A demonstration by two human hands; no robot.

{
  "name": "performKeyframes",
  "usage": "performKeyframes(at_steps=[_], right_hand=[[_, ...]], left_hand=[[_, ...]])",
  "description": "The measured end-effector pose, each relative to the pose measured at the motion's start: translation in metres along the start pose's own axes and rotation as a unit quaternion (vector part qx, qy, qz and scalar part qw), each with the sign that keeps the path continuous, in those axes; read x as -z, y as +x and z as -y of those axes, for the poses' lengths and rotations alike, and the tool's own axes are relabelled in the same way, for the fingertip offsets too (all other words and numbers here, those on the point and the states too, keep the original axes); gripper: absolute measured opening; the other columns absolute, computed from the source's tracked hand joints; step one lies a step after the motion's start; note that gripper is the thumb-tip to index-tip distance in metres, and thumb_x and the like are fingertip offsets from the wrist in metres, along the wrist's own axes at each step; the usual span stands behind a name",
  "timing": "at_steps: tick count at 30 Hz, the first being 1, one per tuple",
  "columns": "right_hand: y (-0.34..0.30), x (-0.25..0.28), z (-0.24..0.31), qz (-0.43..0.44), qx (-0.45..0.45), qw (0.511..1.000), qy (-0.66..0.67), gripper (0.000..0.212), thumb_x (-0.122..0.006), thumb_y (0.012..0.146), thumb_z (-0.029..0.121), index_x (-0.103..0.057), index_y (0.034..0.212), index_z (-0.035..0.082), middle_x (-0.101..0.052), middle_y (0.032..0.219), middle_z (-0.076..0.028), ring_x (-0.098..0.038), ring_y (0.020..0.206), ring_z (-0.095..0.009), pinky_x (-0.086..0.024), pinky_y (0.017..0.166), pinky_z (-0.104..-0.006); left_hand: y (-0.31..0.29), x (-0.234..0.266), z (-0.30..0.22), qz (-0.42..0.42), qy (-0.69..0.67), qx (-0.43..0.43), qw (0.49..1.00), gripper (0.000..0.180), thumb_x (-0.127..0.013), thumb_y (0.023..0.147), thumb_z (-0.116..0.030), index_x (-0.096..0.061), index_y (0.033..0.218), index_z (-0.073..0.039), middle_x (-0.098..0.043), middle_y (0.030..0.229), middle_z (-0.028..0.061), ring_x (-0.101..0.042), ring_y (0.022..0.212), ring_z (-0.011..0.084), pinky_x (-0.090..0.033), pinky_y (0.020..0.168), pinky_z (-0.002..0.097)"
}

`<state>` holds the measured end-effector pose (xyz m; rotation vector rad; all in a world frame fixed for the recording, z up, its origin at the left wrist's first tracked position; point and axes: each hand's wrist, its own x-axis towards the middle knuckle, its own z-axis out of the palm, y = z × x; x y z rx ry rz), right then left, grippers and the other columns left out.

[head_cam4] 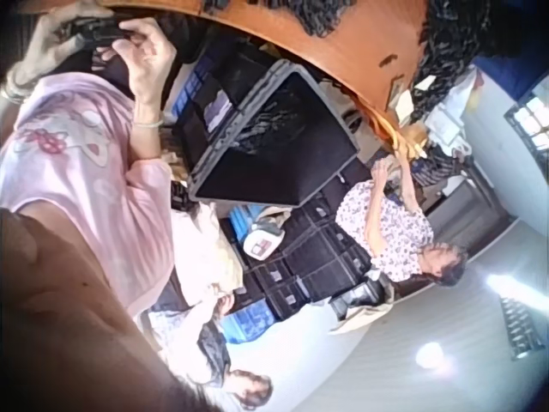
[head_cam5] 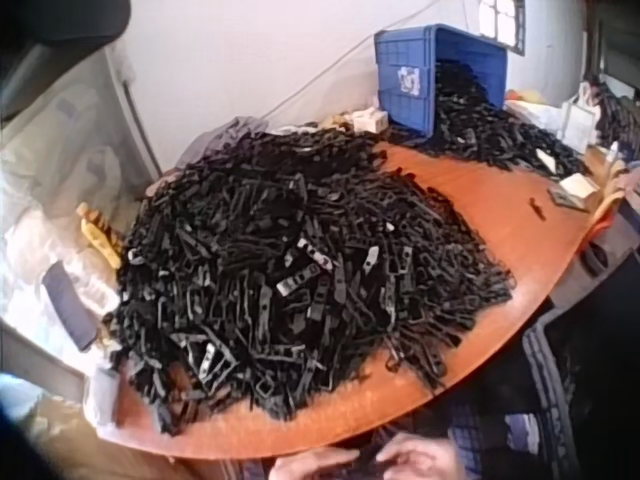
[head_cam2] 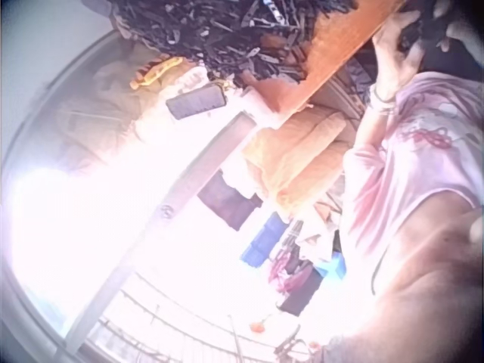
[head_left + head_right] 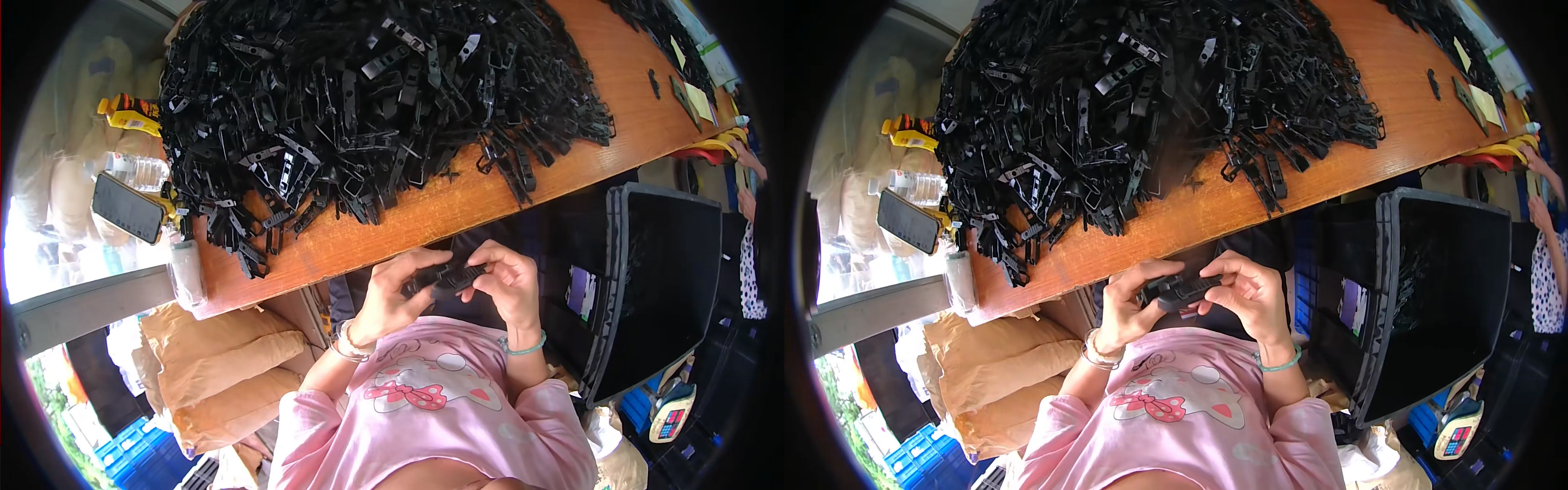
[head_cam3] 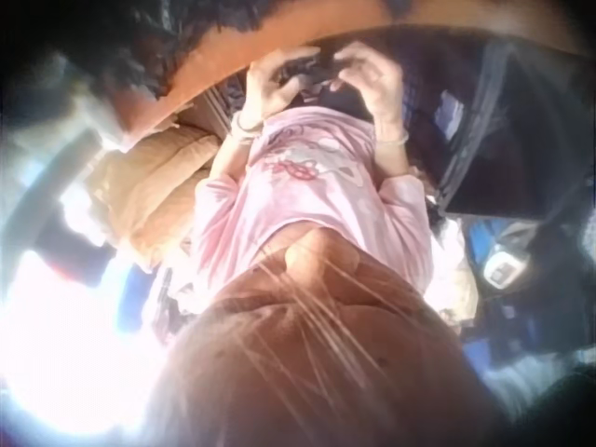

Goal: The person assembles plastic clips by taking black plastic components from a pile on the table and fitting them together by hand.

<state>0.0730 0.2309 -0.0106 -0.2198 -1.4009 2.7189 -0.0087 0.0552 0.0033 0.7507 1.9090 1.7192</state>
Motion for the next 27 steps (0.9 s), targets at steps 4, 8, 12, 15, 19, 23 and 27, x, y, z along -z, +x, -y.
performKeyframes(at_steps=[4,8,12,15,19,23,27], right_hand=[[0.001,0.004,-0.008,0.041,-0.033,0.994,0.1,0.021,-0.065,0.077,-0.008,-0.059,0.097,-0.009,-0.055,0.089,-0.014,-0.062,0.07,-0.02,-0.054,0.06,-0.0275],[-0.002,-0.001,0.001,0.008,0.047,0.995,-0.085,0.021,-0.065,0.075,-0.008,-0.06,0.095,-0.006,-0.058,0.09,-0.014,-0.06,0.072,-0.018,-0.053,0.062,-0.0255],[0.004,-0.005,0.013,0.038,0.167,0.907,-0.386,0.023,-0.068,0.072,-0.007,-0.062,0.094,-0.003,-0.061,0.089,-0.012,-0.061,0.071,-0.018,-0.051,0.061,-0.0251],[0.004,-0.005,0.014,0.03,0.187,0.878,-0.44,0.023,-0.068,0.072,-0.007,-0.062,0.093,-0.003,-0.06,0.089,-0.012,-0.06,0.069,-0.019,-0.051,0.058,-0.026],[0.002,-0.007,0.007,0.033,0.19,0.879,-0.436,0.024,-0.069,0.071,-0.006,-0.062,0.093,-0.002,-0.06,0.087,-0.012,-0.059,0.066,-0.019,-0.049,0.056,-0.0268],[-0.002,-0.006,0.003,0.026,0.166,0.876,-0.452,0.026,-0.071,0.069,-0.005,-0.062,0.093,-0.001,-0.06,0.085,-0.01,-0.058,0.064,-0.017,-0.046,0.054,-0.0266],[-0.004,-0.012,0.003,-0.001,0.173,0.859,-0.482,0.028,-0.073,0.067,-0.004,-0.063,0.093,0.0,-0.059,0.086,-0.01,-0.057,0.063,-0.017,-0.047,0.055,-0.0269]], left_hand=[[0.009,-0.002,0.003,-0.004,-0.024,-0.086,0.996,0.034,-0.06,0.076,0.004,-0.061,0.109,-0.001,-0.061,0.105,0.0116,-0.06,0.091,0.0208,-0.049,0.073,0.029],[0.009,0.001,-0.003,0.03,-0.165,0.139,0.976,0.031,-0.051,0.092,-0.01,-0.053,0.121,0.002,-0.063,0.097,0.0069,-0.057,0.071,0.0083,-0.048,0.061,0.021],[0.016,0.009,-0.011,0.096,-0.034,0.222,0.97,0.035,-0.052,0.093,-0.012,-0.051,0.125,0.002,-0.064,0.084,0.0053,-0.056,0.063,0.0052,-0.047,0.054,0.0188],[0.016,0.008,-0.016,0.101,-0.028,0.217,0.971,0.035,-0.052,0.093,-0.012,-0.051,0.124,0.004,-0.064,0.088,0.0081,-0.056,0.069,0.0065,-0.047,0.055,0.0184],[0.003,0.005,-0.002,0.088,-0.092,0.128,0.984,0.036,-0.053,0.093,-0.015,-0.052,0.123,0.003,-0.063,0.081,0.0069,-0.057,0.059,0.0069,-0.049,0.055,0.0203],[0.002,0.008,0.003,0.103,-0.119,0.183,0.971,0.045,-0.057,0.09,-0.015,-0.045,0.128,0.005,-0.064,0.086,0.0127,-0.06,0.064,0.0122,-0.051,0.06,0.0255],[-0.004,0.002,0.001,0.096,0.03,0.081,0.992,0.055,-0.064,0.085,-0.014,-0.041,0.13,0.006,-0.061,0.098,0.0257,-0.064,0.07,0.0259,-0.05,0.067,0.034]])
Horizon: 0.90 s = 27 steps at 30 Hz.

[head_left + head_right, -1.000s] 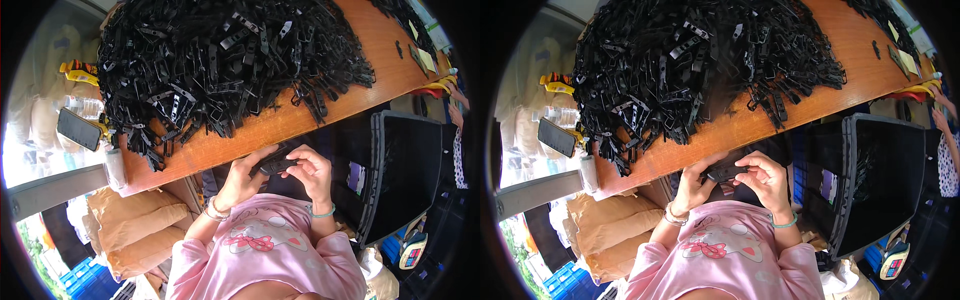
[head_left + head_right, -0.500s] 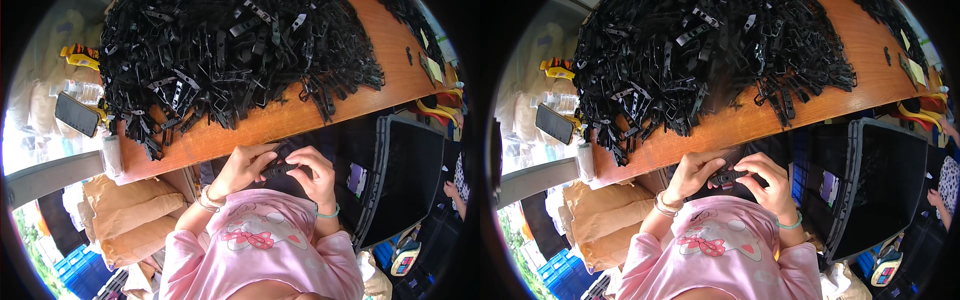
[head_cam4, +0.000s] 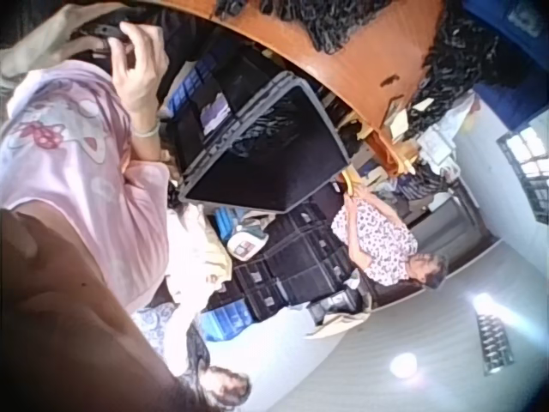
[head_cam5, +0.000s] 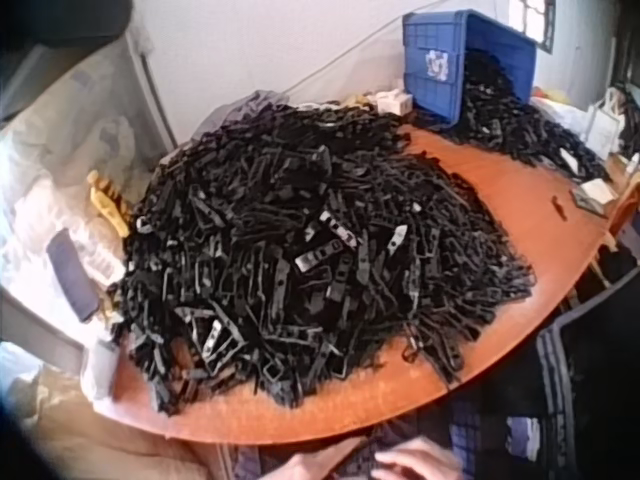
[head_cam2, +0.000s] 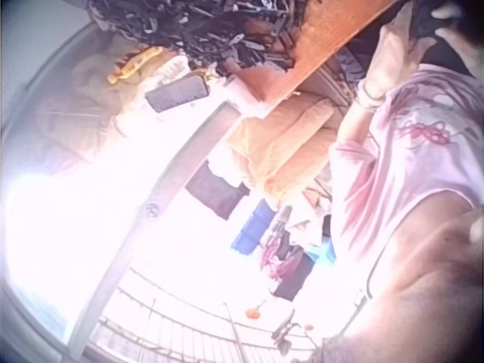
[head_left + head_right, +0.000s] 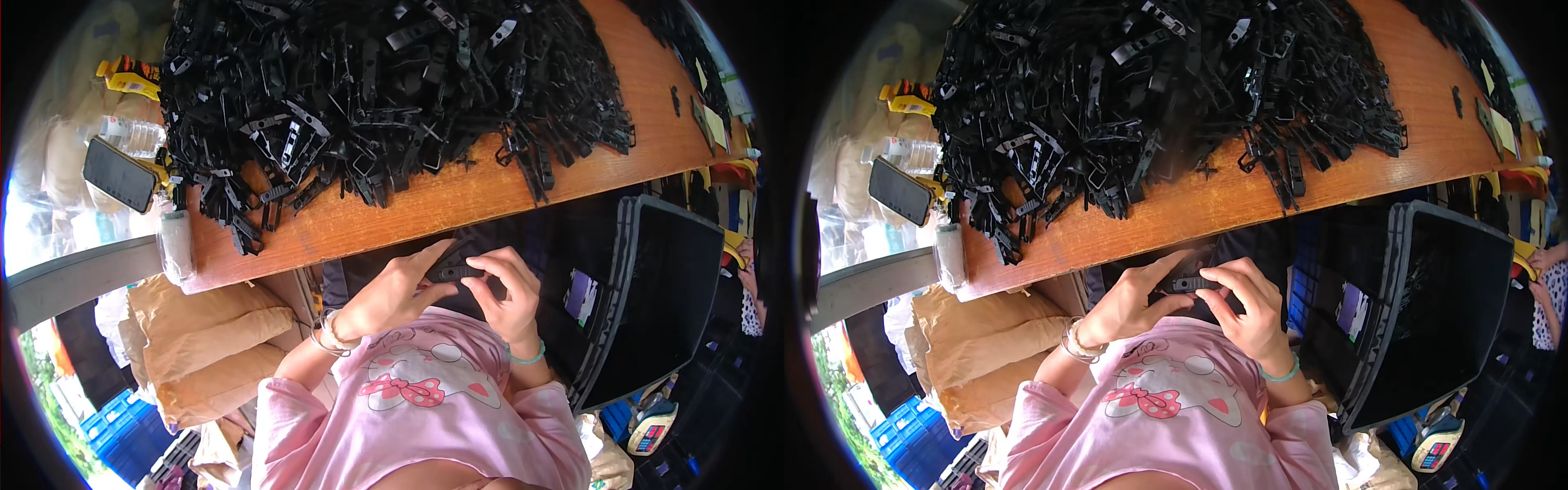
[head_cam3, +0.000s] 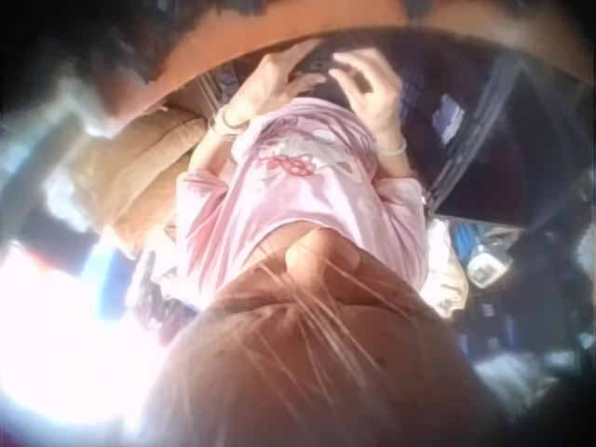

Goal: The person assembles plastic clips by taking black plastic components from a pile on the table and fitting them together by hand.

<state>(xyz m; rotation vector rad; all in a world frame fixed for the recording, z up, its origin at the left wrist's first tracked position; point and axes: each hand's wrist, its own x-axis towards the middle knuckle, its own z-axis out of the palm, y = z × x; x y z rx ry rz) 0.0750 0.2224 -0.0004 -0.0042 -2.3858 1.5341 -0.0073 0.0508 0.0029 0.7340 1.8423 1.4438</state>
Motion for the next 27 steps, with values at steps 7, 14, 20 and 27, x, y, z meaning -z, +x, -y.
performKeyframes(at_steps=[7,14,20,27], right_hand=[[0.018,0.003,0.005,0.04,-0.025,0.999,0.027,0.042,-0.074,0.069,0.014,-0.061,0.107,0.001,-0.055,0.099,-0.012,-0.057,0.077,-0.02,-0.047,0.064,-0.0295],[0.005,0.0,-0.02,0.05,-0.018,0.997,0.05,0.036,-0.077,0.066,0.008,-0.063,0.099,0.0,-0.056,0.084,-0.009,-0.055,0.064,-0.018,-0.046,0.058,-0.0267],[-0.002,0.006,-0.025,0.034,-0.098,0.978,0.181,0.03,-0.075,0.07,0.008,-0.065,0.097,0.0,-0.057,0.081,-0.008,-0.055,0.065,-0.016,-0.047,0.059,-0.0243],[-0.016,-0.009,-0.034,0.071,-0.194,0.971,0.117,0.048,-0.066,0.073,-0.009,-0.054,0.119,-0.001,-0.053,0.119,-0.015,-0.062,0.079,-0.017,-0.053,0.065,-0.0247]], left_hand=[[-0.003,0.004,0.001,-0.027,0.042,-0.062,0.997,0.045,-0.066,0.077,-0.003,-0.051,0.118,0.004,-0.063,0.094,0.0223,-0.064,0.076,0.0339,-0.05,0.066,0.0366],[-0.001,0.0,0.002,-0.014,0.039,-0.072,0.997,0.037,-0.067,0.079,-0.004,-0.055,0.112,0.004,-0.064,0.083,0.0178,-0.065,0.07,0.0285,-0.05,0.061,0.0327],[0.008,-0.005,0.001,0.011,0.111,-0.126,0.986,0.042,-0.069,0.079,-0.019,-0.054,0.109,0.007,-0.061,0.086,0.0212,-0.061,0.071,0.0364,-0.05,0.063,0.0369],[0.078,-0.017,0.002,-0.213,0.503,-0.161,0.822,0.03,-0.066,0.079,-0.017,-0.059,0.103,0.0,-0.058,0.08,0.0087,-0.058,0.058,0.0195,-0.046,0.045,0.0302]])
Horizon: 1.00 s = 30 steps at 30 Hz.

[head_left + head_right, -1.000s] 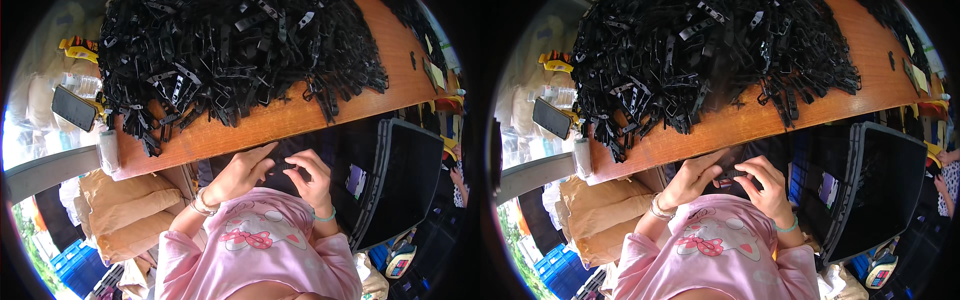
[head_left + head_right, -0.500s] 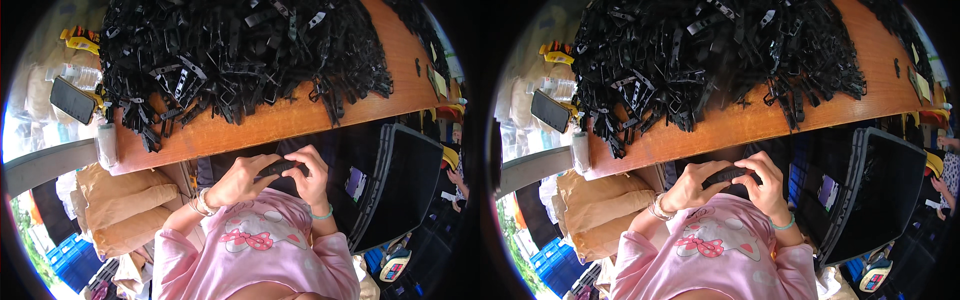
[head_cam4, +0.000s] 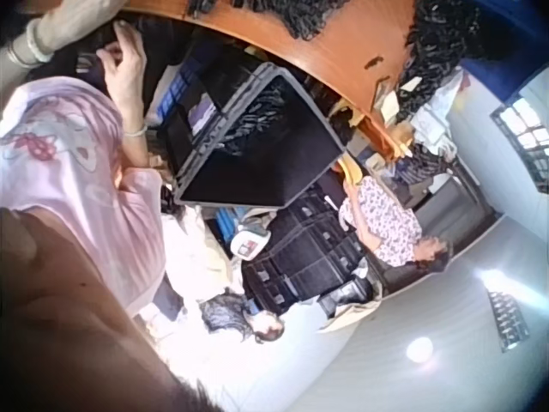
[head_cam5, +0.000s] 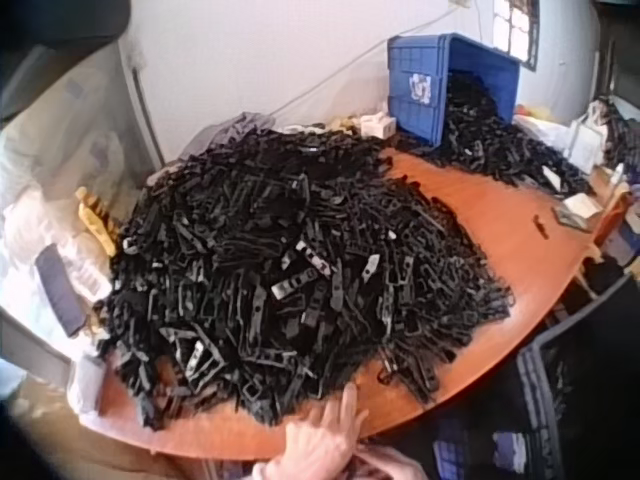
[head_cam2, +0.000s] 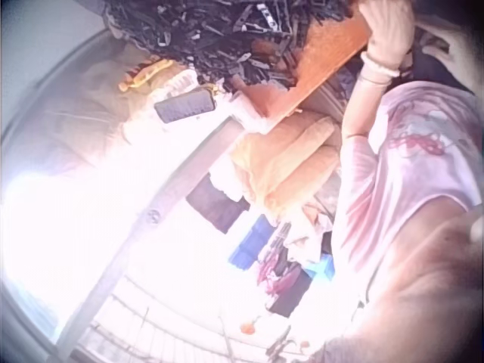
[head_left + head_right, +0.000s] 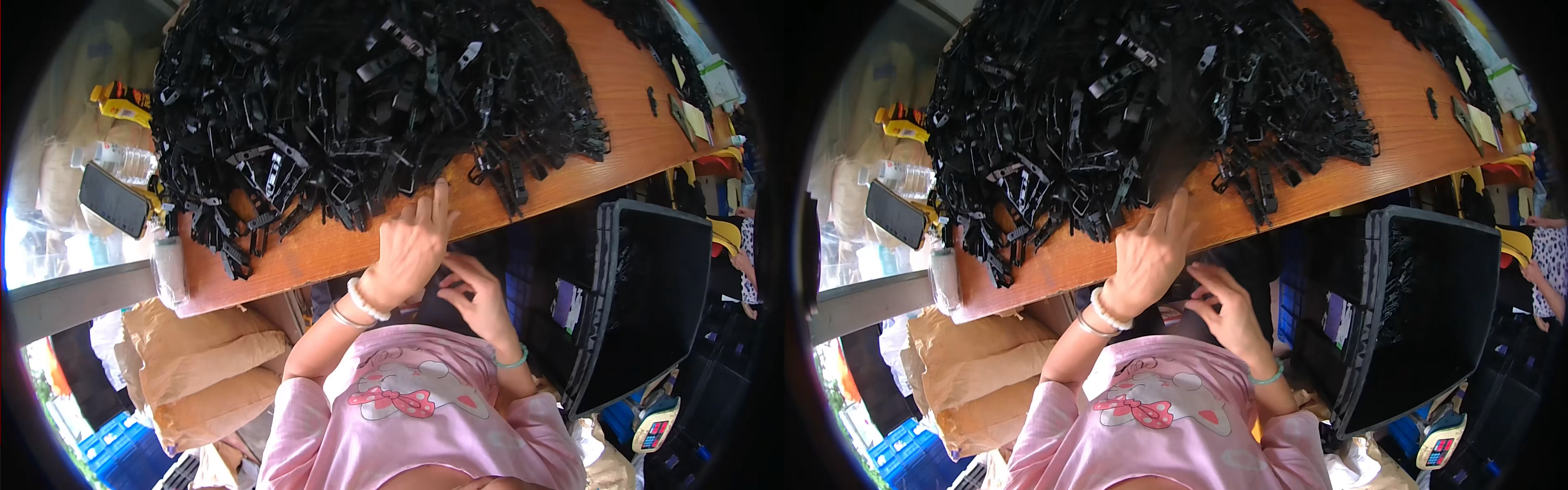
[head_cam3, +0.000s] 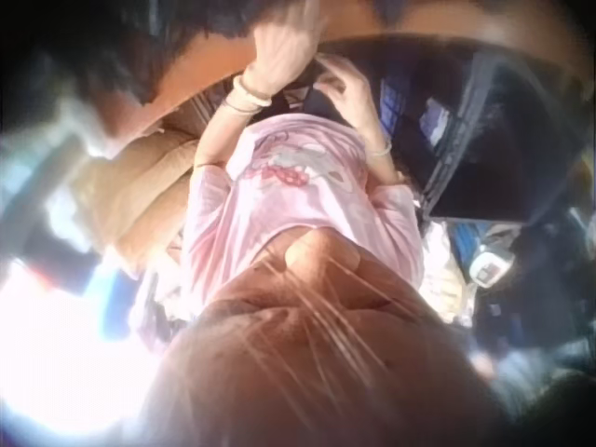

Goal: The person assembles plastic clips by taking black plastic components from a pile on the table and fitting them together by hand.

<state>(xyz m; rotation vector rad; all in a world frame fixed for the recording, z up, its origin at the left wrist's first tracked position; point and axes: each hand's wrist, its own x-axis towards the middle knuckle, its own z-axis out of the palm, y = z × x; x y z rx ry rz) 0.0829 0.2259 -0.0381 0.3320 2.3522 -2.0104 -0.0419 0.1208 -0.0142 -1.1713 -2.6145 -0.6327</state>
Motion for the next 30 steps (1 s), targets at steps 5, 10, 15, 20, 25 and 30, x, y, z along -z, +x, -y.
performKeyframes(at_steps=[5,10,15,20,25,30], right_hand=[[-0.001,-0.001,-0.013,0.013,0.027,1.0,-0.002,0.034,-0.065,0.077,-0.004,-0.059,0.111,-0.004,-0.06,0.108,-0.014,-0.062,0.072,-0.015,-0.052,0.062,-0.0244],[0.007,-0.003,-0.023,-0.029,-0.046,0.988,0.145,0.023,-0.059,0.084,-0.002,-0.061,0.107,-0.004,-0.06,0.085,-0.008,-0.062,0.071,-0.012,-0.049,0.06,-0.021],[0.021,-0.021,-0.038,0.049,-0.074,0.978,0.19,0.021,-0.057,0.088,0.004,-0.062,0.107,-0.003,-0.064,0.089,-0.009,-0.063,0.073,-0.012,-0.05,0.062,-0.0216],[0.014,-0.05,-0.089,0.138,-0.126,0.98,-0.069,0.023,-0.062,0.084,0.011,-0.063,0.104,-0.002,-0.067,0.088,-0.013,-0.065,0.073,-0.019,-0.051,0.065,-0.0277],[0.018,-0.074,-0.092,0.21,-0.028,0.949,-0.234,0.024,-0.063,0.08,0.014,-0.064,0.098,-0.001,-0.063,0.087,-0.017,-0.064,0.075,-0.031,-0.05,0.067,-0.037],[0.021,-0.081,-0.094,0.246,-0.043,0.909,-0.333,0.017,-0.06,0.08,0.011,-0.063,0.091,-0.001,-0.063,0.085,-0.018,-0.062,0.078,-0.034,-0.048,0.068,-0.0387]], left_hand=[[-0.001,-0.003,-0.007,0.001,0.033,0.018,0.999,0.046,-0.066,0.079,-0.029,-0.056,0.111,0.003,-0.055,0.08,0.0068,-0.058,0.061,0.0187,-0.045,0.042,0.0291],[-0.032,0.005,0.01,-0.023,-0.035,-0.103,0.994,0.041,-0.063,0.071,-0.013,-0.056,0.106,0.008,-0.048,0.079,0.0073,-0.053,0.066,0.0197,-0.046,0.052,0.0295],[-0.063,0.014,0.028,-0.056,-0.05,-0.127,0.989,0.034,-0.07,0.065,-0.007,-0.06,0.095,0.003,-0.053,0.078,0.0062,-0.054,0.06,0.017,-0.045,0.05,0.0278],[-0.124,0.033,0.042,-0.201,-0.139,0.015,0.97,0.018,-0.068,0.068,0.003,-0.06,0.083,-0.001,-0.061,0.081,0.0109,-0.06,0.065,0.0233,-0.049,0.055,0.0287],[-0.241,0.002,0.118,-0.298,-0.189,0.55,0.757,0.005,-0.051,0.086,0.001,-0.055,0.09,0.001,-0.062,0.067,0.0112,-0.061,0.056,0.0166,-0.049,0.054,0.029],[-0.312,-0.077,0.16,-0.182,-0.223,0.592,0.753,0.009,-0.055,0.079,-0.002,-0.06,0.084,0.004,-0.064,0.073,0.0179,-0.065,0.061,0.0259,-0.051,0.057,0.0336]])
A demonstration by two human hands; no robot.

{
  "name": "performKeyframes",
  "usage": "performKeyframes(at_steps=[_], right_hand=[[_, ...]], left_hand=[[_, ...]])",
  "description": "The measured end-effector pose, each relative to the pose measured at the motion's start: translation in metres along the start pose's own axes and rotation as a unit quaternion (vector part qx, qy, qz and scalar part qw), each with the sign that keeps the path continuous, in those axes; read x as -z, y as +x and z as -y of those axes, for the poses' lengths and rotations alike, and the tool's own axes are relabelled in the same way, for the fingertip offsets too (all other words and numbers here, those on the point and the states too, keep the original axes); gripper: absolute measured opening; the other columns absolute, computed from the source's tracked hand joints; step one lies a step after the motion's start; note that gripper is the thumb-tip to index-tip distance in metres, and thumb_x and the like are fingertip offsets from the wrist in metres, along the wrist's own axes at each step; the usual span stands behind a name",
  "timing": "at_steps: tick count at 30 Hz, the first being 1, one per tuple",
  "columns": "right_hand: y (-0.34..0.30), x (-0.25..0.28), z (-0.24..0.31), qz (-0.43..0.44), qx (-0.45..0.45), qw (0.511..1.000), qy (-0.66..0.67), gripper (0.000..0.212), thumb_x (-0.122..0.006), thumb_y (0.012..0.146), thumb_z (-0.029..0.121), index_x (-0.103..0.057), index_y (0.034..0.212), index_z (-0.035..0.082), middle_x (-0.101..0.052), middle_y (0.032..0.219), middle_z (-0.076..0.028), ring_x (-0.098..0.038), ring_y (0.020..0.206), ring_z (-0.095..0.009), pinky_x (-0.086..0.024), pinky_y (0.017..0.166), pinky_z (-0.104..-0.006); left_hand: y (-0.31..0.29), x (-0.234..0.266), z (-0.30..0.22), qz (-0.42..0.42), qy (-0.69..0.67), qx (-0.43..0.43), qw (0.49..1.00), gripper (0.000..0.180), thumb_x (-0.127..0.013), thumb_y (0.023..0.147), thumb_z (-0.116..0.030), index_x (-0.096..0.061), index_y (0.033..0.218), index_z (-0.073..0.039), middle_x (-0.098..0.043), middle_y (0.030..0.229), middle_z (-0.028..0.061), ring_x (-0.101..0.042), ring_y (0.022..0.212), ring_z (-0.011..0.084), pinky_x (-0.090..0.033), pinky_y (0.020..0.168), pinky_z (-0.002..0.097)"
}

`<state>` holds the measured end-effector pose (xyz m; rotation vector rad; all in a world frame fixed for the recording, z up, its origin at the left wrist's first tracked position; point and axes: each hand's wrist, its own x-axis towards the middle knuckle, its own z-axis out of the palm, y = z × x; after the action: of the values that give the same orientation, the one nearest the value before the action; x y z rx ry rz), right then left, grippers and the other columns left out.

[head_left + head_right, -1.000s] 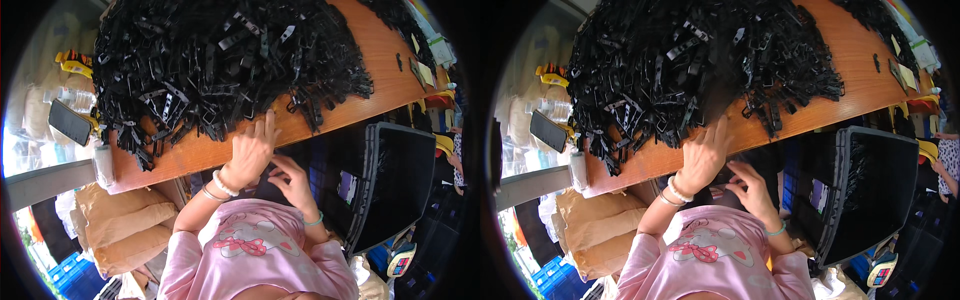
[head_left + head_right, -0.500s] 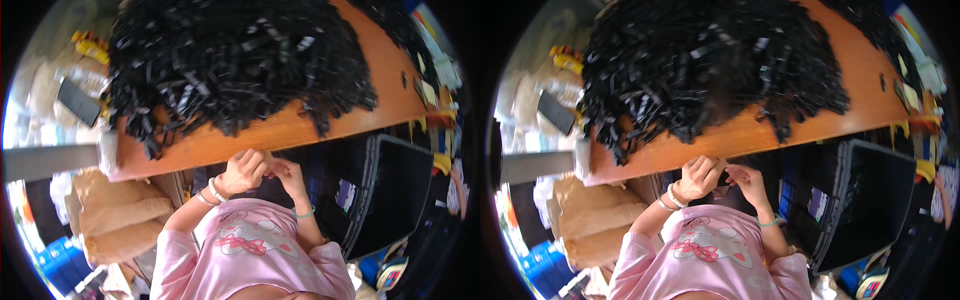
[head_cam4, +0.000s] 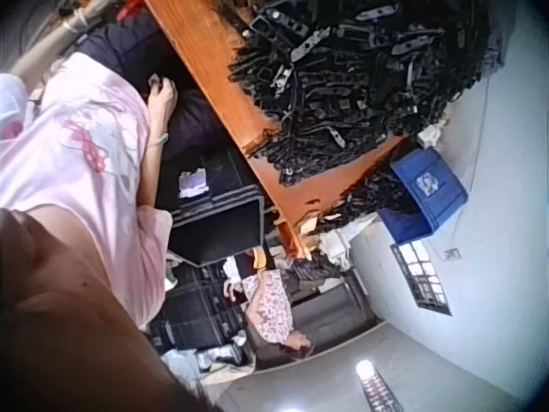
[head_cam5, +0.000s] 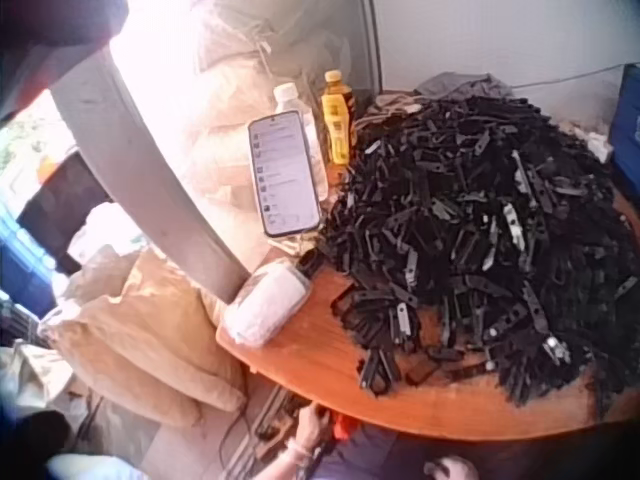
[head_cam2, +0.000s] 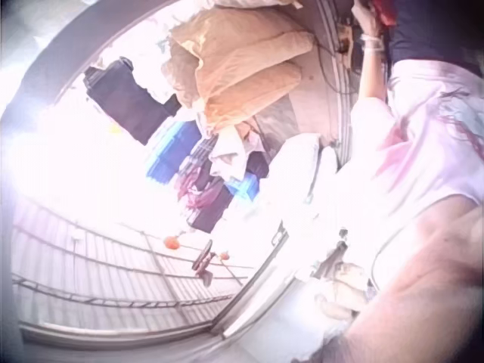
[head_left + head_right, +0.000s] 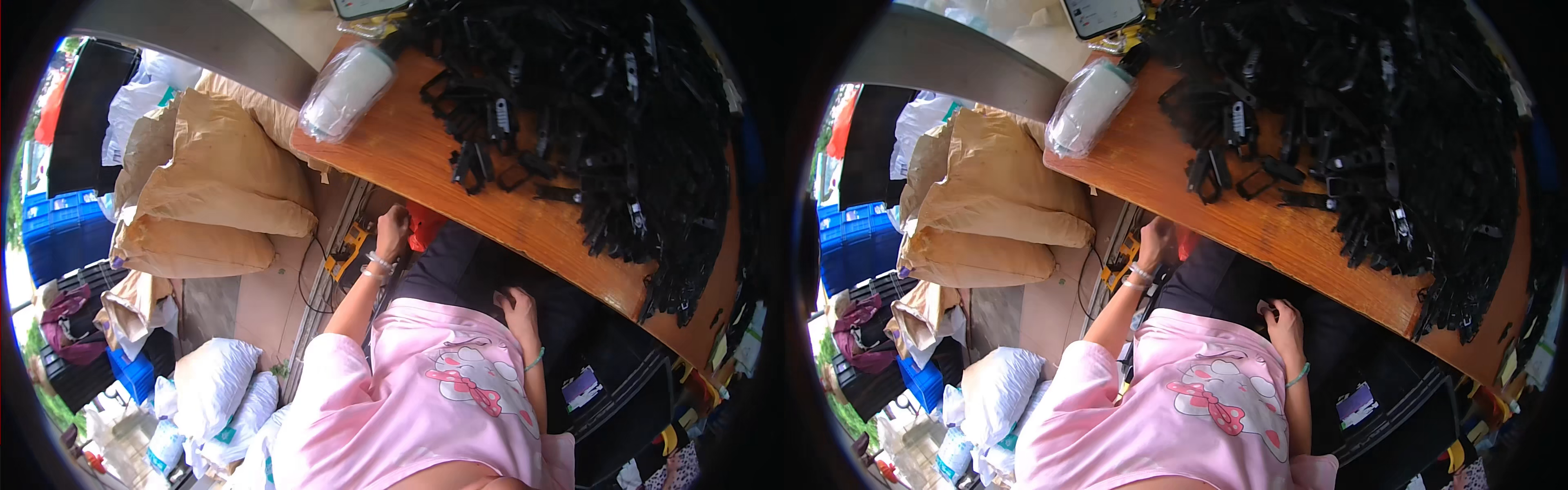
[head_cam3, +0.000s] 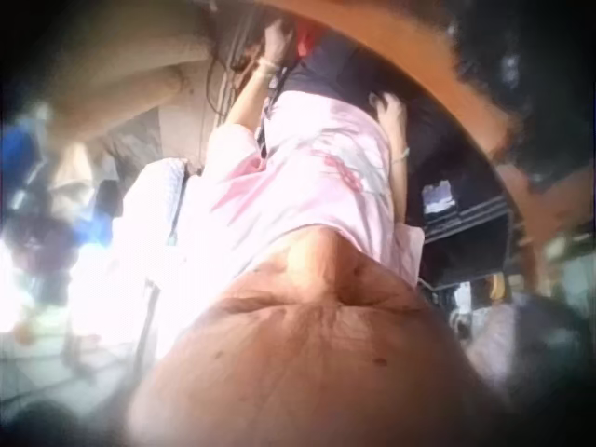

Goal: The person assembles plastic clips by taking black plastic components from a pile on the table and fitting them together by hand.

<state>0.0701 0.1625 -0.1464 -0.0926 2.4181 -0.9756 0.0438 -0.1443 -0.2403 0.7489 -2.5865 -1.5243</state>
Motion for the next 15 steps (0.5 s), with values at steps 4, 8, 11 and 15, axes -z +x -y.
performKeyframes(at_steps=[4,8,11,15], right_hand=[[0.001,-0.002,0.0,-0.005,0.003,0.998,-0.055,0.016,-0.06,0.08,0.011,-0.064,0.088,-0.001,-0.063,0.084,-0.019,-0.061,0.079,-0.036,-0.047,0.069,-0.0391],[0.005,-0.002,0.011,0.021,-0.026,0.994,-0.102,0.016,-0.059,0.078,0.01,-0.064,0.089,-0.001,-0.063,0.087,-0.021,-0.06,0.084,-0.038,-0.047,0.073,-0.0418],[0.004,-0.008,-0.013,-0.001,-0.01,0.993,-0.116,0.013,-0.057,0.077,0.009,-0.066,0.083,0.0,-0.063,0.084,-0.021,-0.06,0.082,-0.038,-0.048,0.072,-0.0424],[0.023,-0.006,-0.009,0.052,-0.032,0.991,-0.123,0.016,-0.056,0.078,0.012,-0.066,0.074,0.0,-0.061,0.074,-0.022,-0.06,0.073,-0.039,-0.048,0.065,-0.0433]], left_hand=[[0.012,-0.022,0.034,0.076,0.005,0.075,0.994,0.025,-0.066,0.066,-0.003,-0.063,0.089,0.005,-0.064,0.077,0.0218,-0.065,0.075,0.0333,-0.051,0.069,0.0375],[0.011,-0.032,0.06,0.038,-0.02,0.118,0.992,0.021,-0.064,0.075,-0.014,-0.066,0.083,0.004,-0.064,0.075,0.0222,-0.064,0.073,0.0355,-0.051,0.067,0.0388],[0.002,-0.031,0.039,-0.017,0.066,0.061,0.996,0.026,-0.063,0.079,-0.021,-0.065,0.075,0.005,-0.062,0.069,0.0219,-0.062,0.066,0.0376,-0.048,0.059,0.0407],[-0.017,0.001,-0.003,-0.011,0.056,0.049,0.997,0.029,-0.062,0.083,-0.015,-0.055,0.063,0.004,-0.055,0.059,0.0194,-0.052,0.054,0.0359,-0.038,0.05,0.0412]])
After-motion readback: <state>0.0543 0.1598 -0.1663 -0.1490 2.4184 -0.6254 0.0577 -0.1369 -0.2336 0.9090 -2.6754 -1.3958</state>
